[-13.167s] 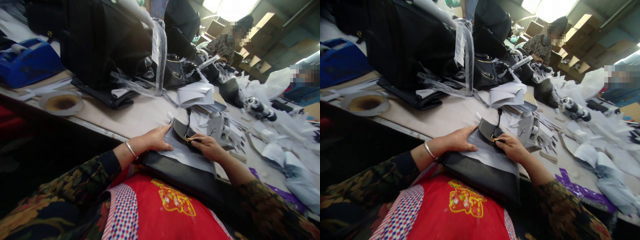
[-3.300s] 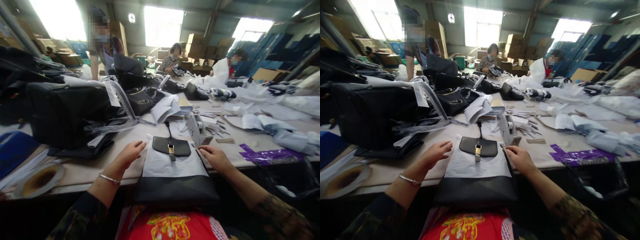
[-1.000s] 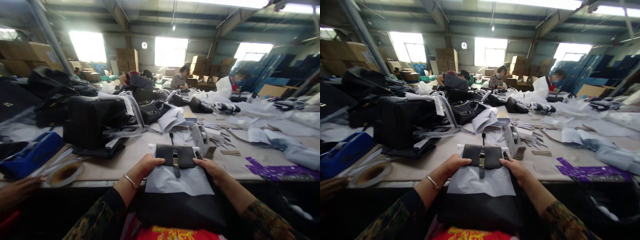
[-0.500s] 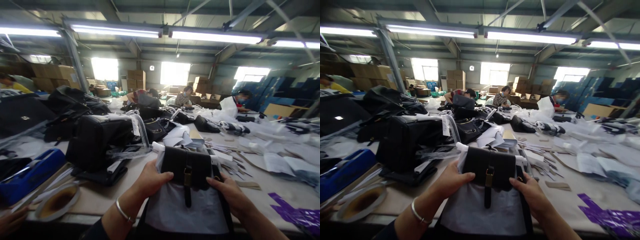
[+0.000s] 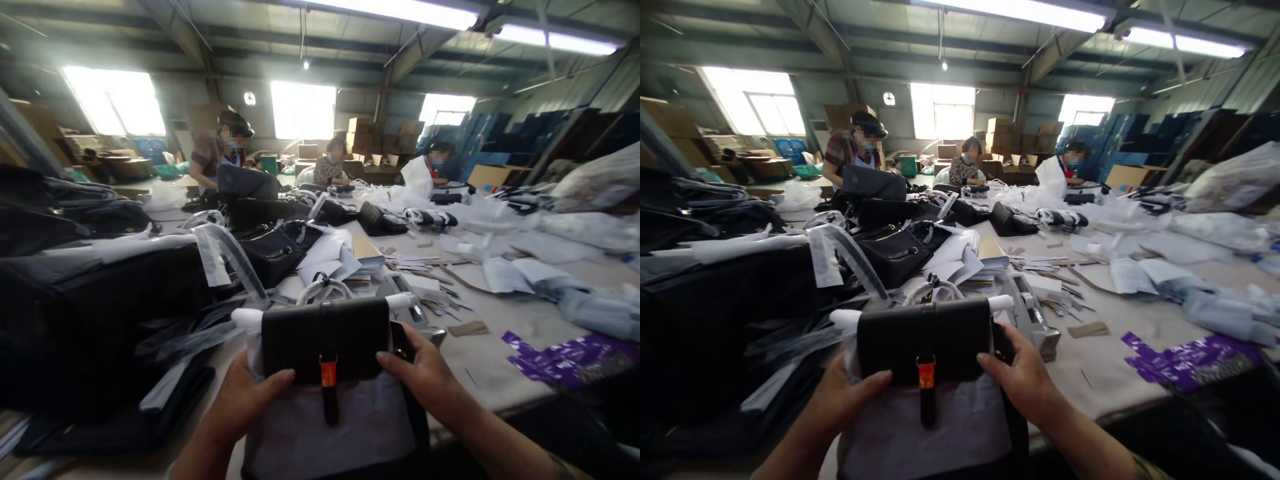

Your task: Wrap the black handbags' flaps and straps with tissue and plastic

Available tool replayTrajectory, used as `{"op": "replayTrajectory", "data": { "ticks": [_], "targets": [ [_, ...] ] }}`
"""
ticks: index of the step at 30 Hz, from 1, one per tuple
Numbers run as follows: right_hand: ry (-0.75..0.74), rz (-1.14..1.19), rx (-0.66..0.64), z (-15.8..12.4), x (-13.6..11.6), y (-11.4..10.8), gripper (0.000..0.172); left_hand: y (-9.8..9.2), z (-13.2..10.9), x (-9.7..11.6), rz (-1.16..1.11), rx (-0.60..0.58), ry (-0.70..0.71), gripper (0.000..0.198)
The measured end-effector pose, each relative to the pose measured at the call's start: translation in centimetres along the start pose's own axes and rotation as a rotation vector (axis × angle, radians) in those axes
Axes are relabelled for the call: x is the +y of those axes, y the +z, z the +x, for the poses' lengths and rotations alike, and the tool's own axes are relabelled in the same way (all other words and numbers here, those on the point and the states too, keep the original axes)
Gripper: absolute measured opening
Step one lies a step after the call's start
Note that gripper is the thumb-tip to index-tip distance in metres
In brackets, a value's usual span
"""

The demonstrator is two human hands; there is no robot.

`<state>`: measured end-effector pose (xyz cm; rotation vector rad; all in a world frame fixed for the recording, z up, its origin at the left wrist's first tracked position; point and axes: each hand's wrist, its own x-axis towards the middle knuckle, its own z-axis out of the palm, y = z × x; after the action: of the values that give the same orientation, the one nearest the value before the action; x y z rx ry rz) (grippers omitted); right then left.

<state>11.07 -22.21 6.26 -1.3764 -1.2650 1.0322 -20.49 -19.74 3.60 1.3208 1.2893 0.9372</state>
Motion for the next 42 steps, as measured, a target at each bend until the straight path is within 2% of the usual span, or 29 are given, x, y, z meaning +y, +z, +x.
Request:
{"op": "replayTrajectory", "data": {
  "ticks": [7,10,17,23,28,34,37,40,42],
  "targets": [
    [0.104,-0.029,-0.014,-0.3,-1.0,-0.2,0.048,0.2,-0.4,1.8,-0.162,-0.051,-0.078,0.059],
    [0.176,-0.006,-0.072,0.2,-1.3,-0.1,0.046,0.2,-0.6,2.4,-0.208,-0.053,-0.141,0.063],
    [0.438,0.159,-0.137,1.0,0.4,0.3,0.031,2.6,-2.4,2.4,-0.481,0.0,-0.331,0.059],
    [0.489,0.089,-0.211,0.0,-0.1,-1.0,0.025,3.7,-5.1,2.9,-0.538,0.045,-0.292,0.049],
    [0.531,0.045,-0.256,-2.2,1.3,-1.6,0.021,5.0,-7.0,1.0,-0.563,0.034,-0.35,0.038],
    [0.618,0.032,-0.301,-4.0,3.8,-2.0,0.02,6.2,-8.3,-2.4,-0.555,-0.038,-0.447,0.039],
    [0.535,-0.076,-0.29,-4.3,5.3,-1.6,0.019,6.3,-8.0,-3.9,-0.432,0.001,-0.448,0.038],
    [0.386,-0.331,-0.212,-4.1,6.5,-1.4,0.017,6.2,-7.4,-4.9,-0.336,0.04,-0.425,0.041],
    [0.334,-0.406,-0.166,-3.5,6.9,-1.6,0.019,6.0,-7.2,-5.2,-0.276,0.059,-0.399,0.042]
  ]
}}
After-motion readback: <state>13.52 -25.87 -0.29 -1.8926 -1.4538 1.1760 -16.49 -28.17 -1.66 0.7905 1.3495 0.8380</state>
